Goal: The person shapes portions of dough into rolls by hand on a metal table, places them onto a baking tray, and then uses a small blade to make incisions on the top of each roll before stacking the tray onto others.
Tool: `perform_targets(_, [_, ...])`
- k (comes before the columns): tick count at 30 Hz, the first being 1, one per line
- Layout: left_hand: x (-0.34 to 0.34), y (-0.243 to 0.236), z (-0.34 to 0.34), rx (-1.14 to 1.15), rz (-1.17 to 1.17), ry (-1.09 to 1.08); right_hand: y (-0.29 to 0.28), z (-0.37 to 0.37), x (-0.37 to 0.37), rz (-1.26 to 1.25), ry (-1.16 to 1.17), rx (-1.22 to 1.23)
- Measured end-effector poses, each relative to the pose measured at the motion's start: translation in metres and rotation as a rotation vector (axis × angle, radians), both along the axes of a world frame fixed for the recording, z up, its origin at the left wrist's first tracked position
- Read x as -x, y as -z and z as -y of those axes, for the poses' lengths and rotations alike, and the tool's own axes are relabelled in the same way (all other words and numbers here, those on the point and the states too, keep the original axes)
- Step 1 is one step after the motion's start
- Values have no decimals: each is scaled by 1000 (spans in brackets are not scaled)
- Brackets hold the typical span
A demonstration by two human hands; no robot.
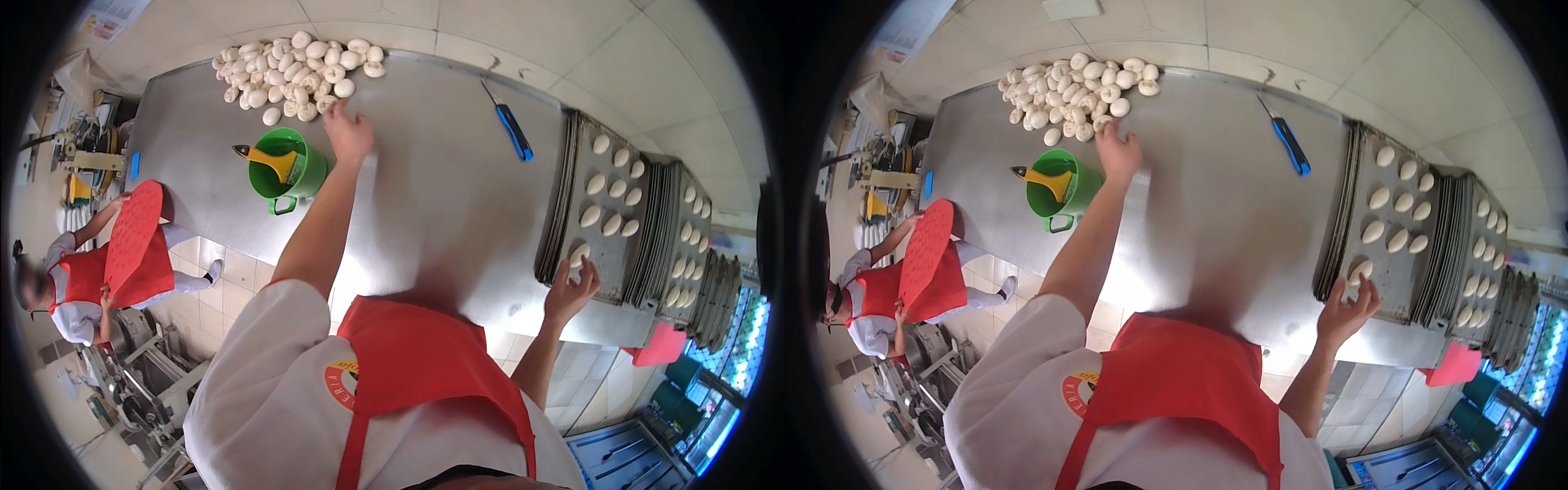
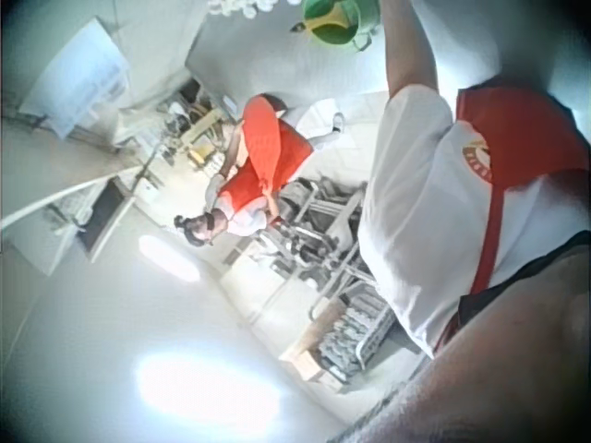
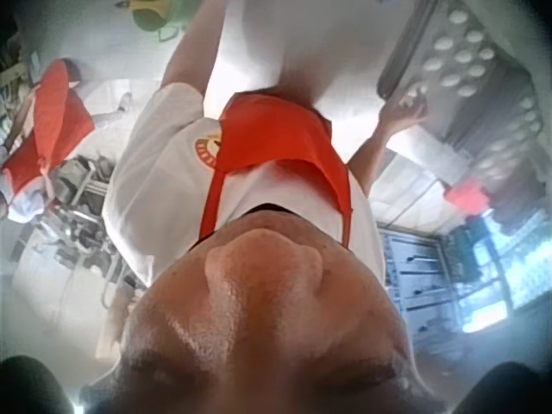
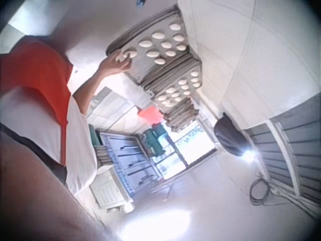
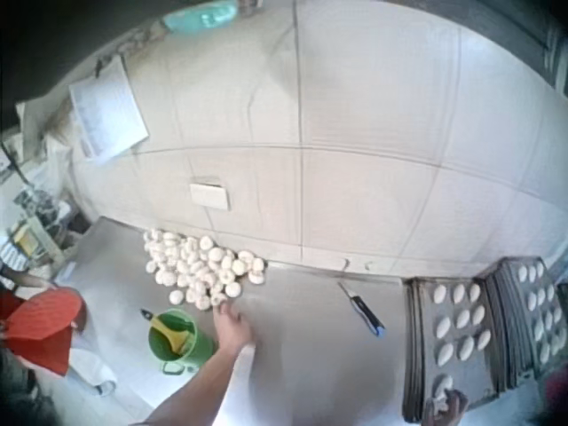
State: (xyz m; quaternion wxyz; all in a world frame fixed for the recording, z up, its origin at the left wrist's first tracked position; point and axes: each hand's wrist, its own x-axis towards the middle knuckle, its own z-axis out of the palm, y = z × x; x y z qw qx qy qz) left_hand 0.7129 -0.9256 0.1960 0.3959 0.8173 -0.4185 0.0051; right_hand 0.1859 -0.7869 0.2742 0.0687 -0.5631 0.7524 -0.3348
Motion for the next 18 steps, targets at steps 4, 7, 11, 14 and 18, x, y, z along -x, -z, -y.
perform_targets(4, [-15, -6, 36, -255, -127, -339, -5, -11, -40, 123, -116, 35])
perform_targets(7, [-24, -11, 44, -357, -64, -395, -9, -8, -67, 244, -253, -25])
perform_targets(11, [-29, -17, 44, -239, -188, -501, 1, 12, -90, 448, -486, -89])
perform_targets(14, [-11, -14, -1, 325, -692, -189, 7, 43, -128, 634, -690, -180])
perform_targets(18, [110, -42, -41, 606, -1583, 55, 24, 101, -177, 646, -780, -373])
